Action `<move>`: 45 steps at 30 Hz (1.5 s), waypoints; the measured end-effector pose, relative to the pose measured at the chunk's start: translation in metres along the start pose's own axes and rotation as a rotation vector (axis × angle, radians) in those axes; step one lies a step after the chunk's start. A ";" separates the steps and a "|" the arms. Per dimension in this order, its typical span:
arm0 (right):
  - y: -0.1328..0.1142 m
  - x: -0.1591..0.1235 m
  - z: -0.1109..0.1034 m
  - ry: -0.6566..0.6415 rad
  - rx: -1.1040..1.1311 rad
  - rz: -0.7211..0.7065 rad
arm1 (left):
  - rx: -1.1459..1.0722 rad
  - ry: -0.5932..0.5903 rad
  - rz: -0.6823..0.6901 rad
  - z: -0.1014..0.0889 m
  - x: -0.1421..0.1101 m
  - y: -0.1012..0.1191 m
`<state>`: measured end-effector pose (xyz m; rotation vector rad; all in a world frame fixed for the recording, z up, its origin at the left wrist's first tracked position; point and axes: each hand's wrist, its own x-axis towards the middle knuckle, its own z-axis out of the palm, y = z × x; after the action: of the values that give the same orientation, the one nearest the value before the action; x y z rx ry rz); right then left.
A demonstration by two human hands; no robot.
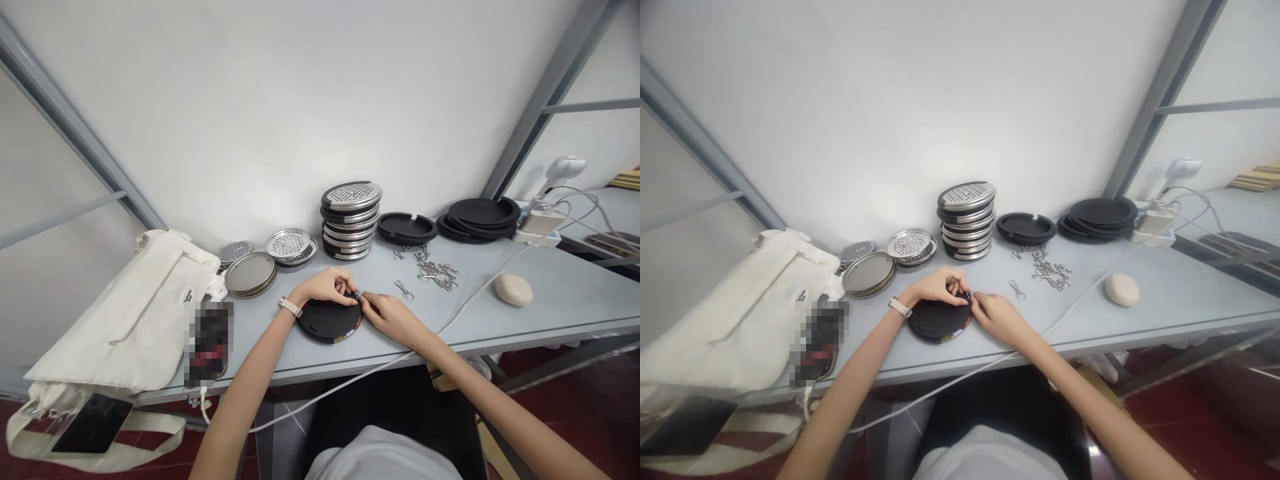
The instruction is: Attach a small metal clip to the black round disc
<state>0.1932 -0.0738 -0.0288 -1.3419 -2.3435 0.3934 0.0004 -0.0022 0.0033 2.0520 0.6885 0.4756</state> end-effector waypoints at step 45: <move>-0.001 0.001 0.000 -0.022 -0.083 -0.007 | -0.107 -0.081 0.003 -0.004 -0.003 0.003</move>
<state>0.1920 -0.0730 -0.0285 -1.3737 -2.4059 0.3132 -0.0035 -0.0031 0.0075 1.9609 0.5987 0.4199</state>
